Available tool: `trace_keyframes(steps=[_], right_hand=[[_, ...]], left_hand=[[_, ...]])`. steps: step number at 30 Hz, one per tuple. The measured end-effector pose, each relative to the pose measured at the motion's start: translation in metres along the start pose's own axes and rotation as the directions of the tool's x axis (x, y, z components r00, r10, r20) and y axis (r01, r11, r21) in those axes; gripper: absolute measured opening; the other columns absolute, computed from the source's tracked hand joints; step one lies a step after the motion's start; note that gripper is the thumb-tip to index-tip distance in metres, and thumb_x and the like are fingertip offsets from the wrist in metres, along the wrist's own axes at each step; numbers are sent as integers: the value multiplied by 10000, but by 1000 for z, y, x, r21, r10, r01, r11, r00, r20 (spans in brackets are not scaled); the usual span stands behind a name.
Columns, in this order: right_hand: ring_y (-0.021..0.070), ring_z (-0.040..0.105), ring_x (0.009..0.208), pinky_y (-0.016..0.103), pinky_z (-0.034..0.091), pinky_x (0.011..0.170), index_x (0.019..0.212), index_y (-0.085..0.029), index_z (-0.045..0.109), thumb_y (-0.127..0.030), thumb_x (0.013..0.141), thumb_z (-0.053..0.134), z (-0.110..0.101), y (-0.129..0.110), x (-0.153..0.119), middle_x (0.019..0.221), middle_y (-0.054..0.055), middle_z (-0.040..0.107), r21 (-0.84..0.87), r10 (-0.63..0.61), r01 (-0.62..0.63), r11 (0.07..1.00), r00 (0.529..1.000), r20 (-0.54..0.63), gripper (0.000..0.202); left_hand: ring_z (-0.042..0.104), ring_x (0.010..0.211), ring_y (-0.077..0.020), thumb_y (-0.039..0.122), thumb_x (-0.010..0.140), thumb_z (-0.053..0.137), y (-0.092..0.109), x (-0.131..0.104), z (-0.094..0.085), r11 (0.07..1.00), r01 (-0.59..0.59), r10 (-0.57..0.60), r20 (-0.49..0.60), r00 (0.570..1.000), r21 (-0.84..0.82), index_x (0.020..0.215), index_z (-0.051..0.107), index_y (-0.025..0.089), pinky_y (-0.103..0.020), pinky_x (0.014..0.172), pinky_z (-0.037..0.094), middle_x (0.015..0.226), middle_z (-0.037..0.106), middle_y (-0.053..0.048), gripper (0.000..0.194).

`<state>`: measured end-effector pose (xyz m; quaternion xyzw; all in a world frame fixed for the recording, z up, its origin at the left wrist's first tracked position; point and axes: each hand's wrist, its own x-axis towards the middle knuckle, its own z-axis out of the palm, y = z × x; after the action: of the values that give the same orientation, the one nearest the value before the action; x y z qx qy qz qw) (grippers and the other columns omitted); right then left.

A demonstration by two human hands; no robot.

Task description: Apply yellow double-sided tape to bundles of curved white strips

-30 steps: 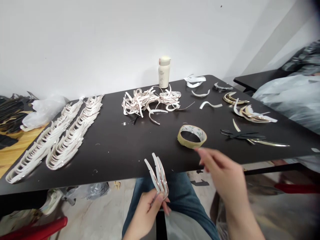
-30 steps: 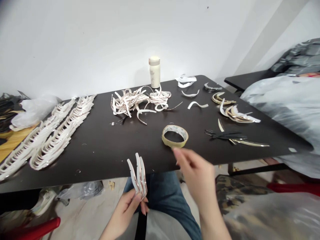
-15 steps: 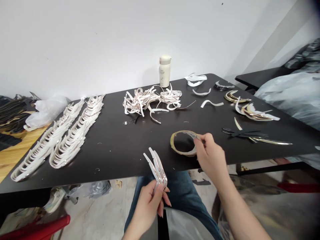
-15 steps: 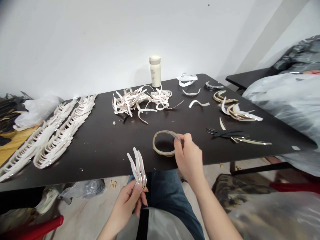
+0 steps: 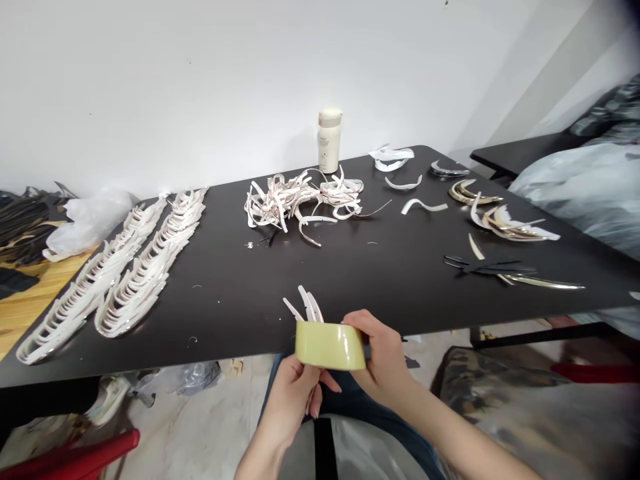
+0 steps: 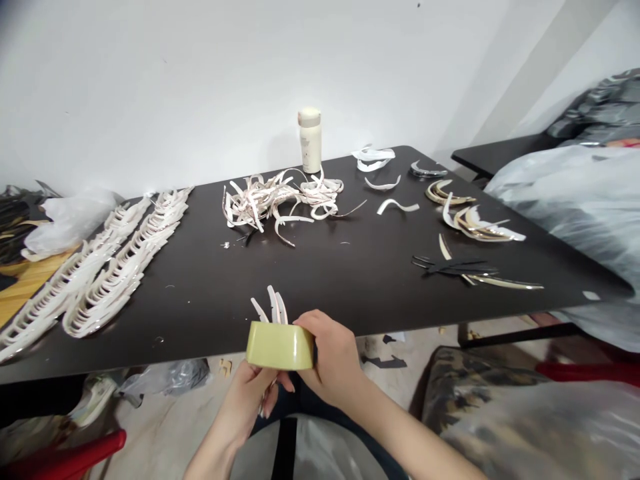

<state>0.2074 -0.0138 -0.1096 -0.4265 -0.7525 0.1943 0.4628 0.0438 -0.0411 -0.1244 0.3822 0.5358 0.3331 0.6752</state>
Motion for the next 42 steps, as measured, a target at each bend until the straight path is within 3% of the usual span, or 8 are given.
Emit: trace_keyframes(steps=[6, 10, 16, 23, 29, 31, 37, 42], right_hand=[[182, 553, 600, 269, 381, 534, 1043, -176, 537, -154, 805, 508, 0, 1, 8, 718, 19, 553, -360, -31, 122, 925, 968, 249, 241], [188, 606, 674, 259, 401, 551, 1216, -217, 481, -179, 797, 598, -9, -3, 21, 840, 27, 603, -321, 46, 89, 943, 920, 389, 437], [151, 641, 773, 222, 455, 657, 1168, -262, 483, -136, 743, 615, -18, -7, 32, 997, 15, 637, 20, 83, -88, 996, 979, 185, 462], [172, 602, 704, 259, 415, 609, 1012, -202, 526, -122, 767, 574, -6, -11, 37, 857, 16, 586, -117, 220, -188, 975, 873, 435, 263], [152, 554, 625, 221, 396, 515, 844, -244, 358, -319, 765, 657, -17, -10, 44, 703, -57, 534, 123, 549, -574, 809, 814, 192, 318], [154, 551, 624, 219, 393, 507, 827, -248, 335, -361, 754, 675, -17, -12, 42, 696, -59, 531, 133, 571, -590, 796, 806, 157, 365], [151, 516, 555, 233, 318, 504, 756, -239, 327, -172, 741, 604, -7, -13, 37, 624, -54, 531, -158, 520, -496, 854, 805, 287, 286], [117, 488, 533, 212, 355, 482, 762, -245, 311, -325, 760, 651, -10, -7, 48, 658, -77, 519, 183, 544, -607, 774, 784, 301, 350]], left_hand=[[353, 356, -55, 434, 871, 529, 0, -2, -6, 998, -24, 20, 64, 998, 66, 633, 628, 130, -236, 413, 166, 433, 483, 36, 399], [312, 470, -54, 488, 864, 554, 7, -8, -4, 998, -61, 63, 117, 991, -21, 638, 533, 155, -228, 472, 203, 559, 427, 59, 403], [204, 436, -42, 526, 847, 565, 6, -8, -2, 992, -11, 29, 140, 990, -125, 849, 605, 134, -229, 430, 115, 535, 345, 95, 395], [355, 335, -22, 474, 894, 516, -3, -5, -2, 997, -10, 20, 134, 991, -77, 868, 647, 101, -225, 382, 133, 609, 647, -33, 396], [344, 324, -26, 542, 880, 495, -5, -6, 5, 997, -32, 35, 46, 998, -65, 914, 667, 100, -206, 369, 144, 553, 622, -9, 476], [345, 337, -26, 537, 878, 504, -5, -7, 6, 998, -38, 40, 42, 998, -54, 919, 665, 104, -203, 375, 150, 562, 616, -3, 463], [320, 354, -17, 468, 903, 510, 0, -8, 6, 998, -41, 45, 91, 995, -51, 959, 654, 112, -210, 393, 150, 587, 606, 6, 388], [320, 364, -18, 463, 893, 524, 0, -9, 8, 997, -34, 39, 67, 997, -72, 992, 652, 110, -212, 401, 147, 590, 585, 20, 388]])
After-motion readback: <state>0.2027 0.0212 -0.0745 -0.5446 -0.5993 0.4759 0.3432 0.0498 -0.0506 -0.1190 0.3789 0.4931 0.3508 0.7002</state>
